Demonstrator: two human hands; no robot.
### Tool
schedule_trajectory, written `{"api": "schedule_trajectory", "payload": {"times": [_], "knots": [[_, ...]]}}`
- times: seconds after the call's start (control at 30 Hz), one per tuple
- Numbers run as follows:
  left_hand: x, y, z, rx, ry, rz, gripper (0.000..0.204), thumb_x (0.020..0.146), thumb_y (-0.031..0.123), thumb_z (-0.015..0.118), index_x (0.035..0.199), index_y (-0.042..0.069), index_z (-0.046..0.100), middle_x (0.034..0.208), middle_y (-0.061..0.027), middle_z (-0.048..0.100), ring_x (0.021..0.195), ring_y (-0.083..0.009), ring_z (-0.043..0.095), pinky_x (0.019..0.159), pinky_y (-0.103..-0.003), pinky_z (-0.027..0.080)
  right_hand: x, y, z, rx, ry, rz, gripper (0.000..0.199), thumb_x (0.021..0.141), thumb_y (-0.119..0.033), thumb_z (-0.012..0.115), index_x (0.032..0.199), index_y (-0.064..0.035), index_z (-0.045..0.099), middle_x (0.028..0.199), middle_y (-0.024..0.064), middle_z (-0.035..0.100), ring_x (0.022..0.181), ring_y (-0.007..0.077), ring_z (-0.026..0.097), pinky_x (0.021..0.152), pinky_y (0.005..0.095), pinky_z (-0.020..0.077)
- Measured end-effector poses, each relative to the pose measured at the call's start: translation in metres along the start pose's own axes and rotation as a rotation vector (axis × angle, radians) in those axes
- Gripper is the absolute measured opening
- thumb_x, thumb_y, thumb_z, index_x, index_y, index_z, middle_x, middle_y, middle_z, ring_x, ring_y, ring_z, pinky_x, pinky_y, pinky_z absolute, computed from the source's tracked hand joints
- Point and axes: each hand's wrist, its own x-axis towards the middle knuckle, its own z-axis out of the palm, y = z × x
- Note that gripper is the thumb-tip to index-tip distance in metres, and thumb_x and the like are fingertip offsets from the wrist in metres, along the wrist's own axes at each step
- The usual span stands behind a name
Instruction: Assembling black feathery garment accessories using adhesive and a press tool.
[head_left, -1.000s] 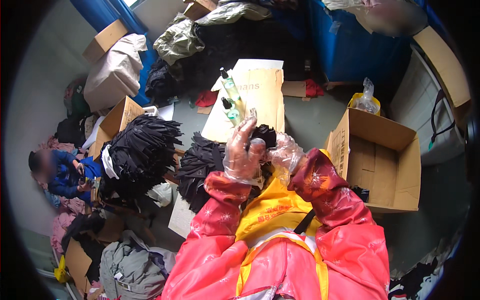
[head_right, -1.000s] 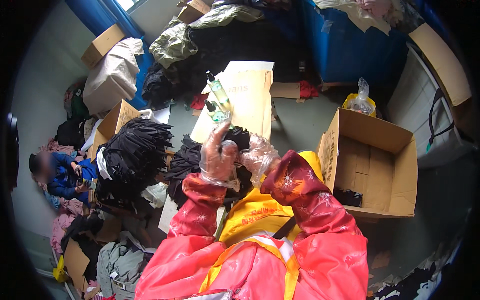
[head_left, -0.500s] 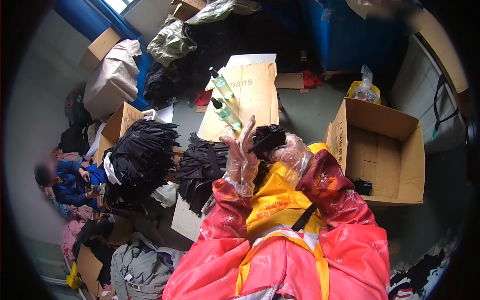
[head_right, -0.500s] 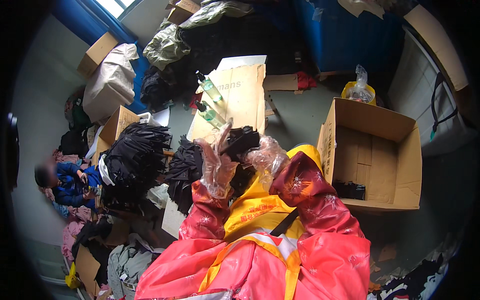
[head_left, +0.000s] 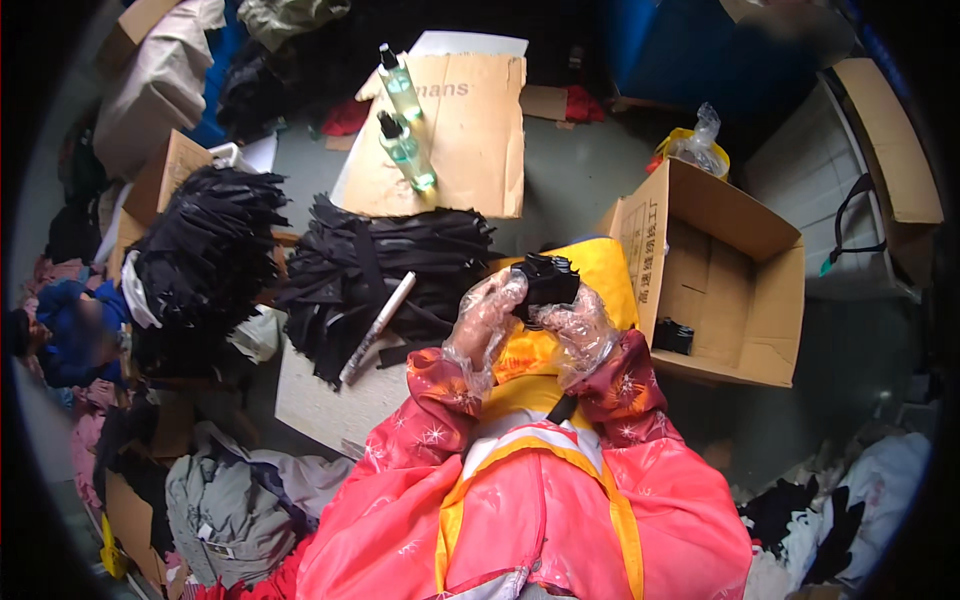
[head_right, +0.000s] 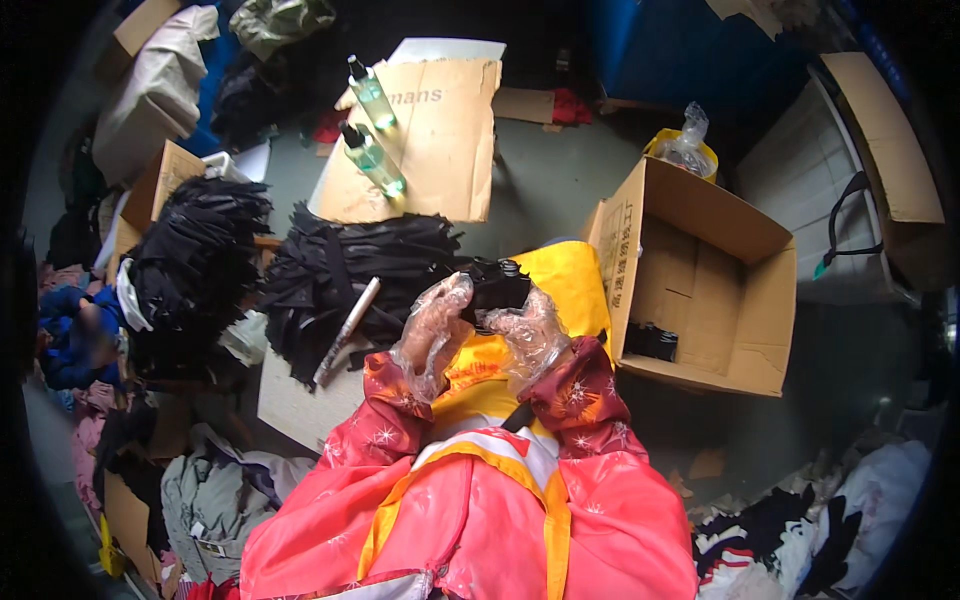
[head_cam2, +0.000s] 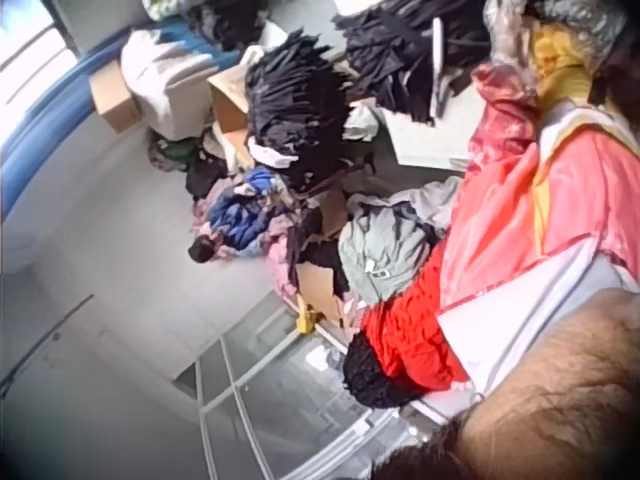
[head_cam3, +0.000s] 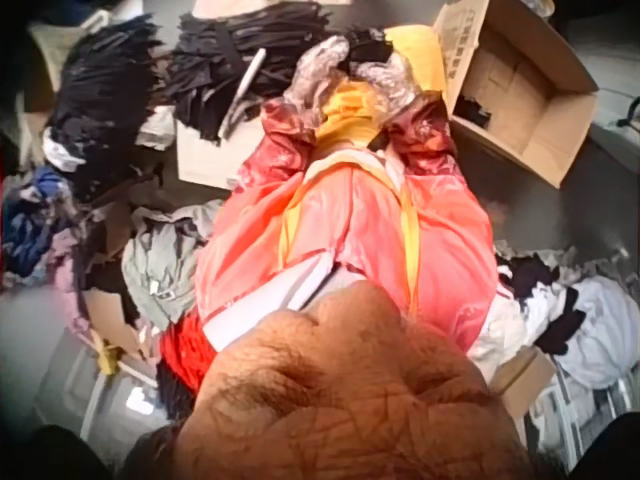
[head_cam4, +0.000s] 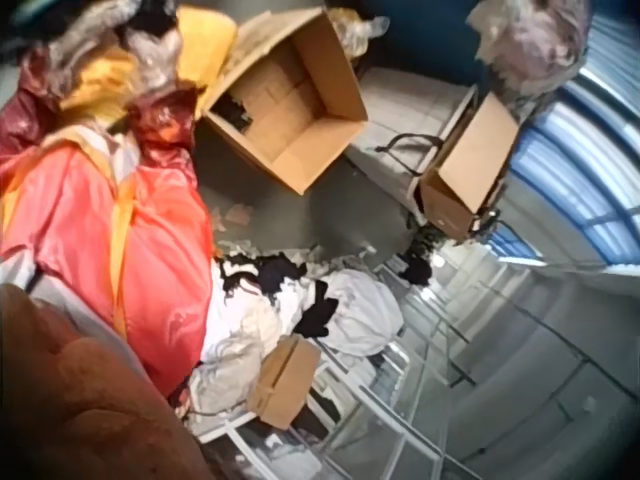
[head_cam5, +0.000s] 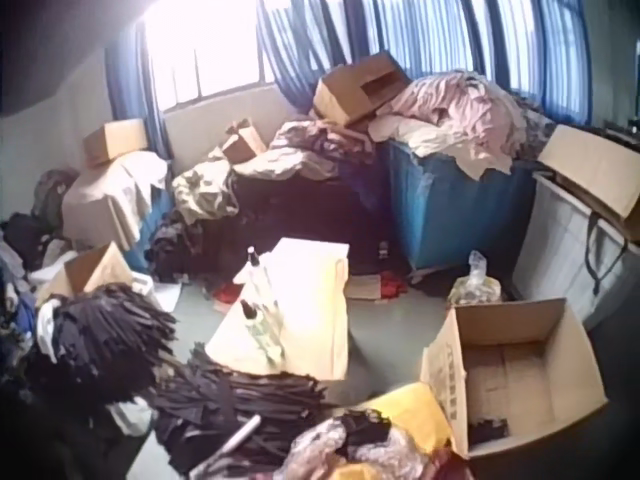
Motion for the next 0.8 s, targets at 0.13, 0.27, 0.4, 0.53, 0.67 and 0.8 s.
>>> {"api": "schedule_trajectory", "payload": {"times": [0.13, 0.27, 0.4, 0.53, 0.67, 0.8], "knots": [[-0.012, -0.012, -0.018, -0.165, -0.278, 0.318, 0.033, 0.089, -0.001, 0.058, 0.122, 0.001, 0.056, 0.122, -0.0100, 0.059, 0.108, -0.0160, 0.059, 0.088, -0.025, 0.049, -0.004, 0.006, -0.007, -0.111, -0.038, 0.075, 0.047, 0.084, -0.009, 0.066, 0.128, -0.0012, 0.052, 0.117, 0.0073, 0.061, 0.108, 0.0186, 0.059, 0.096, 0.0322, 0.0462], [-0.026, -0.003, -0.008, 0.569, 0.110, 0.474, 0.044, 0.085, -0.012, 0.056, 0.128, -0.001, 0.052, 0.127, -0.0133, 0.055, 0.119, -0.0210, 0.054, 0.098, -0.028, 0.045, 0.000, 0.013, -0.010, -0.094, -0.101, 0.105, 0.055, 0.083, -0.016, 0.071, 0.131, 0.0003, 0.049, 0.122, 0.0079, 0.059, 0.109, 0.0190, 0.058, 0.096, 0.0319, 0.0456], [-0.036, 0.012, 0.009, 0.135, 0.273, 0.069, 0.032, 0.085, 0.000, 0.060, 0.117, 0.002, 0.058, 0.111, -0.0083, 0.062, 0.102, -0.0163, 0.060, 0.086, -0.026, 0.049, 0.001, 0.013, -0.002, -0.081, -0.077, 0.150, 0.052, 0.084, -0.018, 0.070, 0.129, -0.0001, 0.051, 0.119, 0.0075, 0.060, 0.105, 0.0175, 0.059, 0.093, 0.0305, 0.0462], [-0.035, 0.015, 0.002, -0.495, 0.102, 0.003, 0.024, 0.087, 0.010, 0.062, 0.110, 0.001, 0.061, 0.101, -0.0056, 0.065, 0.091, -0.0139, 0.064, 0.078, -0.025, 0.052, -0.002, 0.008, 0.010, -0.085, -0.006, 0.180, 0.047, 0.087, -0.023, 0.062, 0.128, -0.0014, 0.053, 0.117, 0.0060, 0.061, 0.101, 0.0159, 0.059, 0.091, 0.0293, 0.0461], [-0.027, 0.002, -0.009, -0.520, 0.048, -0.009, 0.027, 0.090, 0.015, 0.060, 0.114, 0.001, 0.059, 0.106, -0.0065, 0.064, 0.096, -0.0159, 0.062, 0.085, -0.029, 0.051, -0.005, 0.004, 0.015, -0.140, 0.116, 0.238, 0.046, 0.088, -0.025, 0.058, 0.128, -0.0019, 0.053, 0.117, 0.0077, 0.062, 0.103, 0.0186, 0.060, 0.091, 0.0314, 0.0471], [-0.019, -0.012, -0.009, -0.581, 0.059, 0.010, 0.031, 0.095, 0.021, 0.056, 0.119, 0.003, 0.057, 0.112, -0.0063, 0.063, 0.103, -0.0162, 0.060, 0.093, -0.031, 0.048, -0.006, 0.002, 0.015, -0.212, 0.148, 0.221, 0.048, 0.086, -0.026, 0.061, 0.126, -0.0012, 0.053, 0.117, 0.0102, 0.061, 0.106, 0.0225, 0.061, 0.094, 0.0352, 0.0480]]}}
